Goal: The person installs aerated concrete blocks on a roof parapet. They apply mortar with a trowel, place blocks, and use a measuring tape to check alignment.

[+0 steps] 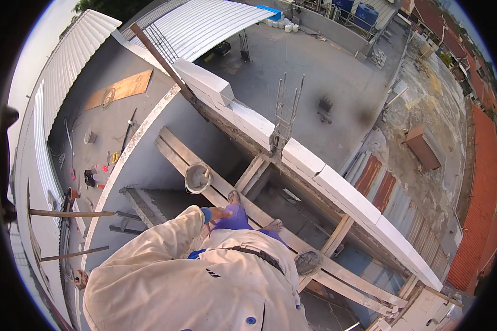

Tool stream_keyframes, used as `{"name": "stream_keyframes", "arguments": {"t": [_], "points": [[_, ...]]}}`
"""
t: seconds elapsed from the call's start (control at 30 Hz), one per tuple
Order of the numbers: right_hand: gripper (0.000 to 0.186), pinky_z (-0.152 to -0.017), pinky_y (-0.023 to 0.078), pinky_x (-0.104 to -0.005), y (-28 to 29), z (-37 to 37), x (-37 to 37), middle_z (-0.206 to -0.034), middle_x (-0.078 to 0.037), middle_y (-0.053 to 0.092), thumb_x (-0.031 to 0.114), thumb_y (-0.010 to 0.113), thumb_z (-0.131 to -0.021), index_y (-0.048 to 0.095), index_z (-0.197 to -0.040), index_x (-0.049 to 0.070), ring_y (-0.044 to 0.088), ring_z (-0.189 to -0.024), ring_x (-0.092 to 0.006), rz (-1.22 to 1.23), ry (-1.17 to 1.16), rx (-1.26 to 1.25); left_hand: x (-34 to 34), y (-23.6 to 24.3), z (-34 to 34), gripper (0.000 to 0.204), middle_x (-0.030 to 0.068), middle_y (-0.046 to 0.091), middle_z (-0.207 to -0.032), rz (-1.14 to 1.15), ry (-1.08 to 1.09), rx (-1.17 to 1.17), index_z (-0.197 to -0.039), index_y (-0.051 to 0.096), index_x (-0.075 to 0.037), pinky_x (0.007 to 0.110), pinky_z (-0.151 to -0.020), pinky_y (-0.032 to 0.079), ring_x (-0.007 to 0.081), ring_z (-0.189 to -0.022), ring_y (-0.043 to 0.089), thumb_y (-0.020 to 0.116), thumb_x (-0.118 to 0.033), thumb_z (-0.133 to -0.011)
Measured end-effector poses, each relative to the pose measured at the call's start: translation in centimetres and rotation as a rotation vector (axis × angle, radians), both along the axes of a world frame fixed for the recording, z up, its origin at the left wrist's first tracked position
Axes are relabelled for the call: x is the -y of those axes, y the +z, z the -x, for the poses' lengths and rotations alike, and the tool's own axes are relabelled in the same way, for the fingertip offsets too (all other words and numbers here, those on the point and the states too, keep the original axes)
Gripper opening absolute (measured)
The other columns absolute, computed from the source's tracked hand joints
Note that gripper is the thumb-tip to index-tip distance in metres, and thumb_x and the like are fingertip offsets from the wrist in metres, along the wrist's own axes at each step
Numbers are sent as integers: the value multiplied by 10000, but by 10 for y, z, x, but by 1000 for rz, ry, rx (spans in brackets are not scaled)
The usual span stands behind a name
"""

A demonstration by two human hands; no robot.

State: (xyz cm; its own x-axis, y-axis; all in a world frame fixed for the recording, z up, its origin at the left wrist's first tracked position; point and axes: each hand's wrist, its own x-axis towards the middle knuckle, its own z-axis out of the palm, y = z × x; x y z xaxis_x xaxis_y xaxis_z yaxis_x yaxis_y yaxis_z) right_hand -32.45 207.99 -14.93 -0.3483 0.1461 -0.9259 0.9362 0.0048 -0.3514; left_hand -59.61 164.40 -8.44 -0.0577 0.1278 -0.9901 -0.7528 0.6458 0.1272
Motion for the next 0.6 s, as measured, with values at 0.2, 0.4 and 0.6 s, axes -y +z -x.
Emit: {"name": "stream_keyframes", "arguments": {"t": [0.2, 0.4, 0.6], "points": [[803, -964, 527, -467, 29, 102, -44, -1340, -195, 626, 695, 436, -977, 553, -1402, 24, 625, -1185, -336, -16, 318, -45, 32, -10, -129, 876, 171, 521, -1499, 181, 349, 163, -1540, 448, -298, 594, -961, 529, 426, -1275, 568, 597, -793, -833], [794, -974, 520, -473, 60, 168, -34, -1365, -189, 607, 684, 447, -980, 530, -1420, 29, 610, -1207, -337, -28, 562, -32, 48, -85, -215, 785, 230, 524, -1478, 78, 633, 100, -1529, 460, -279, 537, -1038, 476, 423, -1307, 551, 468, -763, -910], [786, -985, 513, -478, 78, 212, -14, -1389, -183, 589, 673, 458, -984, 507, -1439, 34, 594, -1228, -338, -43, 769, -7, 51, -88, -247, 668, 272, 587, -1393, 71, 436, -421, -1491, 500, -208, 498, -1108, 425, 445, -1288, 569, 362, -658, -1017]]}}
